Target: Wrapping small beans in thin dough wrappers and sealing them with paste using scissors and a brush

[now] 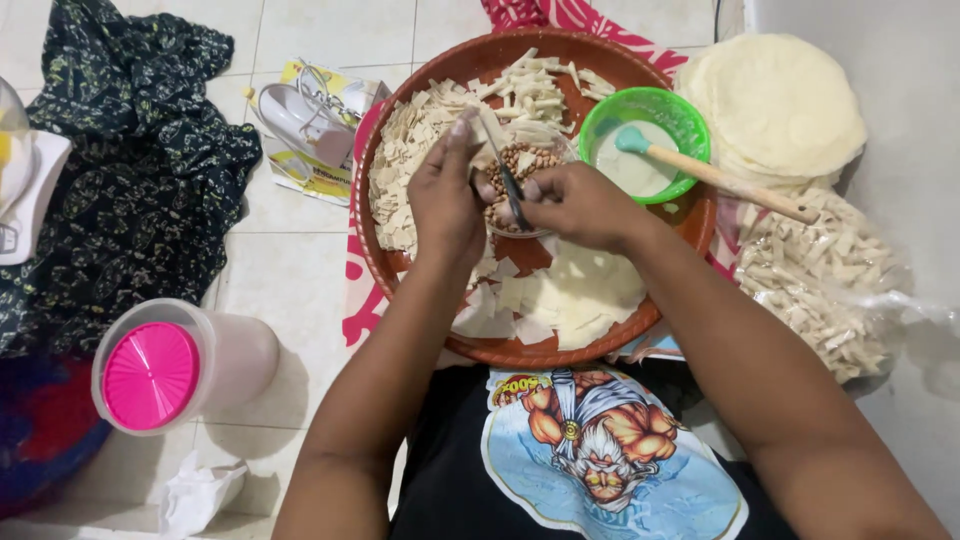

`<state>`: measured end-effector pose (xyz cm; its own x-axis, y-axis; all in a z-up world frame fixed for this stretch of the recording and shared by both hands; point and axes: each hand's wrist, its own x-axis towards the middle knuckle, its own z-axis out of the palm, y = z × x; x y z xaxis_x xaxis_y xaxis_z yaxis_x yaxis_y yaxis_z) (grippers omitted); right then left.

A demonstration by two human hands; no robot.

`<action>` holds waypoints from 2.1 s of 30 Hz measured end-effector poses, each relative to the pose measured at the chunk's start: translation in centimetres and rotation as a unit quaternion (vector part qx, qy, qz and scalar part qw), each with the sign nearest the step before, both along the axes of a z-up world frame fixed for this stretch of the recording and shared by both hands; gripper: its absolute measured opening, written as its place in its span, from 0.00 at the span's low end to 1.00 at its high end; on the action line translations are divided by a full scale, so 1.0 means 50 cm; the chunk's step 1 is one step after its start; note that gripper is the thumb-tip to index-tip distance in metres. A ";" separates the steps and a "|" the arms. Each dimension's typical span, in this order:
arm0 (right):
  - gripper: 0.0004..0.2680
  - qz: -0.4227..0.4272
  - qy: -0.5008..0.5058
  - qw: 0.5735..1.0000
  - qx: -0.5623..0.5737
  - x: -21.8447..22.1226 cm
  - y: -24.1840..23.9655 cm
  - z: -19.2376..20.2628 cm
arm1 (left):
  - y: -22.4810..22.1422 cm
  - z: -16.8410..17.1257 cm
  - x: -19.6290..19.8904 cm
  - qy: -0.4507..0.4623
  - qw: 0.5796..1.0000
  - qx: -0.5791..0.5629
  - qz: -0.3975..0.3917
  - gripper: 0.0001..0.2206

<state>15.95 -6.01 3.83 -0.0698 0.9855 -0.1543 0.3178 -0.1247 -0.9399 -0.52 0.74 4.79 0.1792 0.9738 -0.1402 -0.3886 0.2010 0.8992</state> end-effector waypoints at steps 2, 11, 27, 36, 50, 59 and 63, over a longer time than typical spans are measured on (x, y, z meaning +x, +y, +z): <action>0.10 -0.023 -0.005 1.000 0.001 -0.009 0.013 0.006 | 0.020 0.002 0.002 -0.013 1.000 -0.002 -0.006 0.19; 0.13 -0.059 -0.036 0.994 -0.086 -0.035 0.071 0.094 | 0.107 -0.005 0.001 -0.112 0.992 -0.050 -0.019 0.17; 0.14 -0.068 0.010 0.993 -0.097 -0.010 0.060 0.054 | 0.118 -0.030 0.000 -0.116 0.992 0.009 -0.043 0.19; 0.15 -0.079 -0.104 0.990 0.060 0.007 -0.020 0.017 | 0.103 -0.061 0.024 -0.028 0.994 0.082 -0.059 0.08; 0.08 -0.098 0.119 0.981 0.117 0.037 -0.069 -0.084 | 0.057 -0.095 0.063 -0.055 0.985 0.143 -0.074 0.11; 0.09 -0.079 0.076 0.988 0.113 0.024 -0.072 -0.077 | 0.040 -0.104 0.070 -0.064 0.989 0.106 -0.085 0.10; 0.10 -0.082 0.083 0.986 0.119 0.020 -0.076 -0.064 | 0.014 -0.064 0.061 -0.049 0.988 0.120 -0.083 0.09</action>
